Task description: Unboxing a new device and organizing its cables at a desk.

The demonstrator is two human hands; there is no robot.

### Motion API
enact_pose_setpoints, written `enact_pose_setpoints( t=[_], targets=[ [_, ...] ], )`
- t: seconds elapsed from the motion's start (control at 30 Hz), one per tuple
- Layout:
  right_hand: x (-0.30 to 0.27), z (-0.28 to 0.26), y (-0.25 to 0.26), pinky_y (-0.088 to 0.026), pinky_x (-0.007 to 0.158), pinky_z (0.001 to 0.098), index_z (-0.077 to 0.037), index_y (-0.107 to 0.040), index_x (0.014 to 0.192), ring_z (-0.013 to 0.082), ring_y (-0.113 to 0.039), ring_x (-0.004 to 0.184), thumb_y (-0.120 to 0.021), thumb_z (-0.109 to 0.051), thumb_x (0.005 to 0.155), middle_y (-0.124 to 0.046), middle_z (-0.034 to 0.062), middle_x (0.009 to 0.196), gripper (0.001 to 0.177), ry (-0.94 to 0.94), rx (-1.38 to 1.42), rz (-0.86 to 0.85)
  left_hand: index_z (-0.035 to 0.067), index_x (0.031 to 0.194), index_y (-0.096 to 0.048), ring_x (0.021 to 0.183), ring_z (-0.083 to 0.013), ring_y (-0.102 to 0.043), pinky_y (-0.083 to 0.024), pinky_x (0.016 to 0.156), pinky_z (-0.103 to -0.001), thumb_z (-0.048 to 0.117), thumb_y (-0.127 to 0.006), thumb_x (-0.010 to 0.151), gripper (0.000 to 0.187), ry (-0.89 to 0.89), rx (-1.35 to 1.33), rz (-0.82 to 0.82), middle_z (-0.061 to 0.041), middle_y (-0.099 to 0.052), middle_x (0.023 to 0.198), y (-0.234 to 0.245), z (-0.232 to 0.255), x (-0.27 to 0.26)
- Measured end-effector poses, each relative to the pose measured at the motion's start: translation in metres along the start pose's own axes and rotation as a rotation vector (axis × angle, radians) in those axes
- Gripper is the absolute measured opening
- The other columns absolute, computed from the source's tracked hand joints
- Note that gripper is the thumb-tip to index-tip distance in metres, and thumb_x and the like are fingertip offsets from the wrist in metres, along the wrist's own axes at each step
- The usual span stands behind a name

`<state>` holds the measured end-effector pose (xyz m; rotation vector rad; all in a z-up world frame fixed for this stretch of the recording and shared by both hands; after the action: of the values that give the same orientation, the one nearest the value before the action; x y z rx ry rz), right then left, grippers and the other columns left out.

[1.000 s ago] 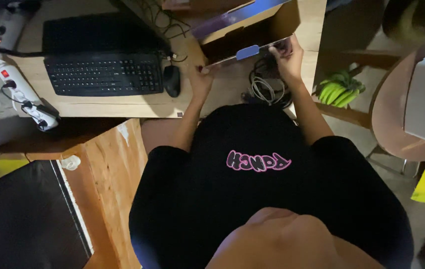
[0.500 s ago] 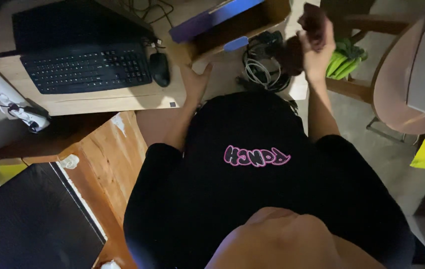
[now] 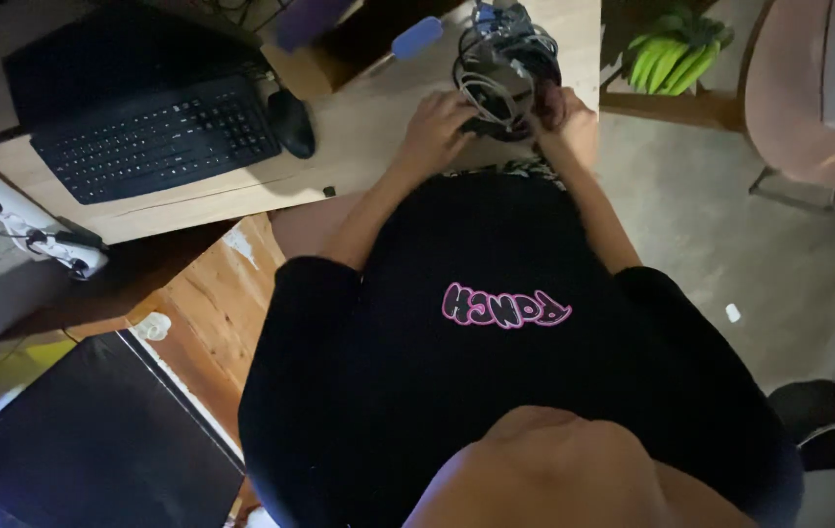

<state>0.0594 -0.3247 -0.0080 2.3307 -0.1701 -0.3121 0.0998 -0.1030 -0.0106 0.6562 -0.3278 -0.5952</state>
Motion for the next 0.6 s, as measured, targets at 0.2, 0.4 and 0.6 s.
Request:
enact_pose_setpoints(
  t=[0.2,0.4,0.6],
  targets=[
    [-0.027,0.037,0.031,-0.060,0.078,0.0378,-0.002,-0.068,0.113,0.0301,-0.077,0.086,-0.086,-0.011,0.085,-0.075,0.0181,0.093,0.035,-0.083,0.131,0.165,0.002,0.108,-0.068,0.115,-0.0337,-0.054,-0.045,0.100,-0.050,0.021,-0.077,0.077,0.037,-0.290,0.205,-0.200,-0.015,-0.058,0.119,-0.091,0.008,0.012],
    [-0.051,0.072,0.041,-0.060,0.083,0.0389,-0.001,-0.068,0.113,0.0315,-0.077,0.093,-0.087,-0.012,0.088,-0.076,0.0187,0.099,0.033,-0.098,0.179,0.256,0.005,0.112,-0.070,0.116,-0.0317,-0.052,-0.042,0.096,-0.048,0.019,-0.071,0.086,0.030,-0.267,0.265,-0.228,-0.011,-0.057,0.119,-0.127,-0.017,0.012],
    [-0.043,0.098,0.011,-0.058,0.088,0.0377,0.000,-0.069,0.119,0.0271,-0.076,0.099,-0.089,-0.017,0.090,-0.077,0.0172,0.106,0.039,-0.128,0.311,0.193,0.009,0.111,-0.069,0.116,-0.0308,-0.053,-0.041,0.098,-0.048,0.018,-0.073,0.085,0.028,-0.190,0.208,-0.264,-0.010,-0.058,0.115,-0.121,-0.024,0.009]
  ],
)
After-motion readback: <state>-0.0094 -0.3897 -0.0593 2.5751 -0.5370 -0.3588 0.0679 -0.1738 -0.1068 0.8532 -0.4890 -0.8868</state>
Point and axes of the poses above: each hand's wrist, its own x-axis towards the middle knuckle, its own y-axis out of the back of the hand, z = x × y, the point moved 10 cm from there along x, towards the middle knuckle
